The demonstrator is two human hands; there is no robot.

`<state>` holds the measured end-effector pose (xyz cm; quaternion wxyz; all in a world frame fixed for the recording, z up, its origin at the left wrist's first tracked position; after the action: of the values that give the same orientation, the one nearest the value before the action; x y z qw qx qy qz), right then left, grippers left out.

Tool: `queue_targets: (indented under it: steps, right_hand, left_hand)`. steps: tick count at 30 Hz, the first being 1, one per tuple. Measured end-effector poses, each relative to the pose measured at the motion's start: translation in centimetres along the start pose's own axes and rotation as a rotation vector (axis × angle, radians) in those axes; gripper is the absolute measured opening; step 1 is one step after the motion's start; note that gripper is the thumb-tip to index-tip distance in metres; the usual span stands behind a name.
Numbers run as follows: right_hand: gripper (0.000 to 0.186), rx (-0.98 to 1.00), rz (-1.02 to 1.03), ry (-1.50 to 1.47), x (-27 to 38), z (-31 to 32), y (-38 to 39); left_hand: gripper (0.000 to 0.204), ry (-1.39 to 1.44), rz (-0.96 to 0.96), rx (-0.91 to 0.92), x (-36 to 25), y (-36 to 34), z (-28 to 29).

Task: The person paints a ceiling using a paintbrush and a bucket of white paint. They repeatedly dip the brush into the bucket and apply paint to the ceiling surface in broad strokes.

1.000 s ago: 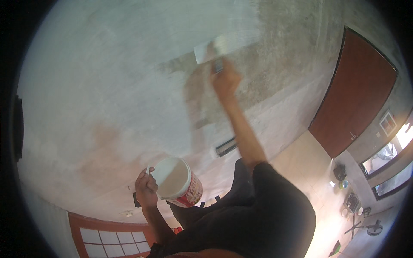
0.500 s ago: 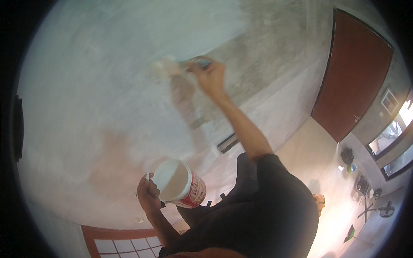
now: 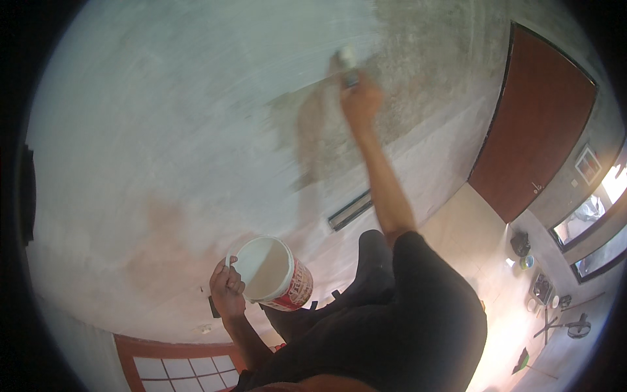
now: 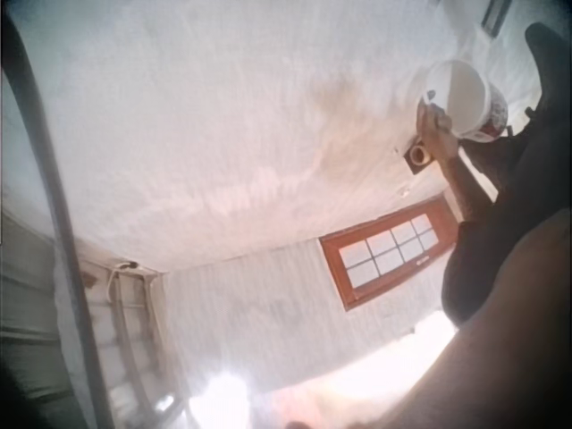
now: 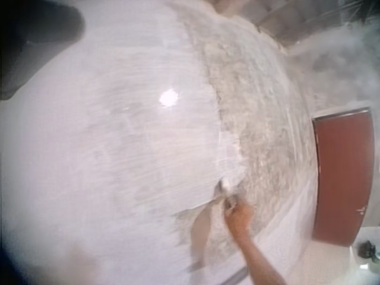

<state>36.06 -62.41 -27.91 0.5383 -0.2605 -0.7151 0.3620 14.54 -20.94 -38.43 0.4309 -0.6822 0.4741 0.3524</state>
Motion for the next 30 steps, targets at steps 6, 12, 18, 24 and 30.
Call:
queue_targets:
  steps: [6, 12, 18, 24, 30]
  right_hand:
    - [0.028, 0.375, 0.054, -0.578, 17.1, 2.9, 13.4]
    - [0.02, 0.688, -0.328, -0.702, 11.8, 2.1, 8.9]
    - [0.018, 0.398, -0.573, -0.711, -5.8, 0.7, -4.1]
    - [0.017, -0.144, -0.386, -0.043, -12.9, 2.6, -9.9]
    - [0.016, -0.094, -0.199, -0.087, -3.4, -0.8, -5.2]
  left_hand:
    - [0.028, -0.023, 0.005, -0.01, 0.3, 0.0, 1.4]
    - [0.023, -0.193, -0.058, -0.032, 0.9, 0.0, 2.1]
    - [0.023, -0.054, -0.028, -0.034, 0.4, -0.2, 0.3]
    - [0.026, -0.059, 0.009, -0.044, 0.2, -0.3, 0.0]
    - [0.027, -0.038, -0.028, 0.033, 0.3, -0.4, 1.1]
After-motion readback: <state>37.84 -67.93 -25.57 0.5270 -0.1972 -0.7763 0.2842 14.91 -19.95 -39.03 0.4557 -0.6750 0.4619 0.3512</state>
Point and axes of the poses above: each hand's wrist, its own y-axis away from the middle knuckle, its own z-axis out of the back of the hand, x = y × z, the point moved 3 cm from there along -y, towards the middle knuckle, and after that the axes turned 13 degrees about -z, right-handed, at the moved point
